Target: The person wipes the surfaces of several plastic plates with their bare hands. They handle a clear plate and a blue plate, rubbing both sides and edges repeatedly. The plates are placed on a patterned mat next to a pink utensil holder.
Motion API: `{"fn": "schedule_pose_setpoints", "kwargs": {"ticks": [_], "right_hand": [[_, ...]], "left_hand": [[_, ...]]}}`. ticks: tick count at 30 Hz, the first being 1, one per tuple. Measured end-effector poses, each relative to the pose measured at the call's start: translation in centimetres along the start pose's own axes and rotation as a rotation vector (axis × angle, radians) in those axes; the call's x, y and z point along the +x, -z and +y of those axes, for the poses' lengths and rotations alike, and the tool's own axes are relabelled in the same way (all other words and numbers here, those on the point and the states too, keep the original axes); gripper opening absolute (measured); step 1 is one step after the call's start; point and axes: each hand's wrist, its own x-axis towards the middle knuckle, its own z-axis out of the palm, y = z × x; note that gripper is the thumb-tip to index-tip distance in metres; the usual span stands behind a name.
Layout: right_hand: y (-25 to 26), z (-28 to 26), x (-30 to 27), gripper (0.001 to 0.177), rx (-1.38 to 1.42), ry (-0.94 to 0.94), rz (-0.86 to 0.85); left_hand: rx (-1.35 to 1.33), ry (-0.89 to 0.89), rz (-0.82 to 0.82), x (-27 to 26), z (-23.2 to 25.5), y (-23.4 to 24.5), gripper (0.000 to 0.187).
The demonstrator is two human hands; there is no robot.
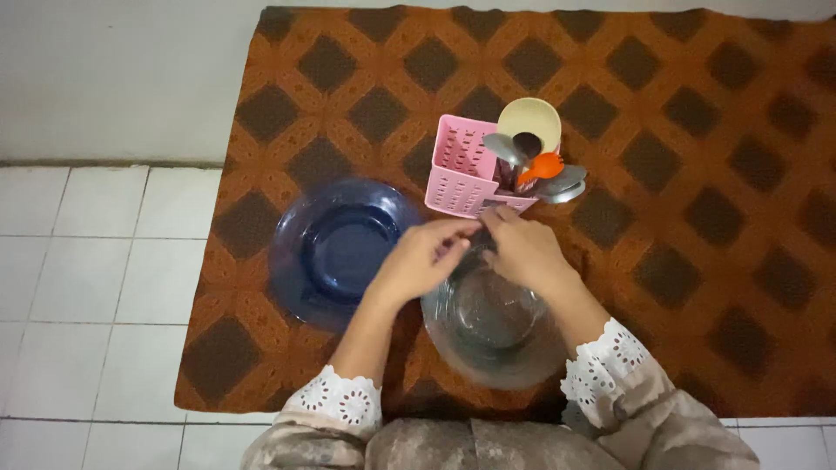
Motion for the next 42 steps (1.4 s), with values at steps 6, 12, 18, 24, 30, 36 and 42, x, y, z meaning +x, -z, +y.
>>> {"fn": "schedule_pose_setpoints", "kwargs": {"ticks": [6, 12, 18, 24, 30, 36, 42], "right_hand": [[3.6, -1.0, -2.9, 0.038, 0.09, 0.049, 0.002], [7.7, -2.7, -5.5, 0.03, 0.282, 0.128, 0.069], [4.7, -2.9, -5.3, 0.031, 0.361, 0.438, 0.759], [2.6, -2.7, -7.0, 0.084, 0.045, 0.35, 0.56], [0.2, -4.0, -5.5, 0.094, 0.094, 0.475, 0.53], [2.8, -4.7, -8.7, 0.062, 0.204, 0.719, 0.105], [0.6, -1.5, -7.0, 0.083, -0.071, 0.467, 0.373]], "left_hand": [[0.208, 0.068, -0.014, -0.1, 1.0, -0.5, 0.039], [-0.123, 0.374, -0.298, -1.9, 3.9, 1.0, 0.037], [-0.335, 0.258, -0.159, -2.1, 6.2, 3.1, 0.039], [-0.933, 0.437, 0.097, -4.0, 0.6, 2.0, 0.048], [-0.602, 0.339, 0.205, -5.8, 0.0, -0.5, 0.046], [-0.547, 0.129, 0.293, -5.3, 0.8, 1.3, 0.049], [-0.92, 0.25, 0.28, -6.5, -2.8, 1.2, 0.065]]}}
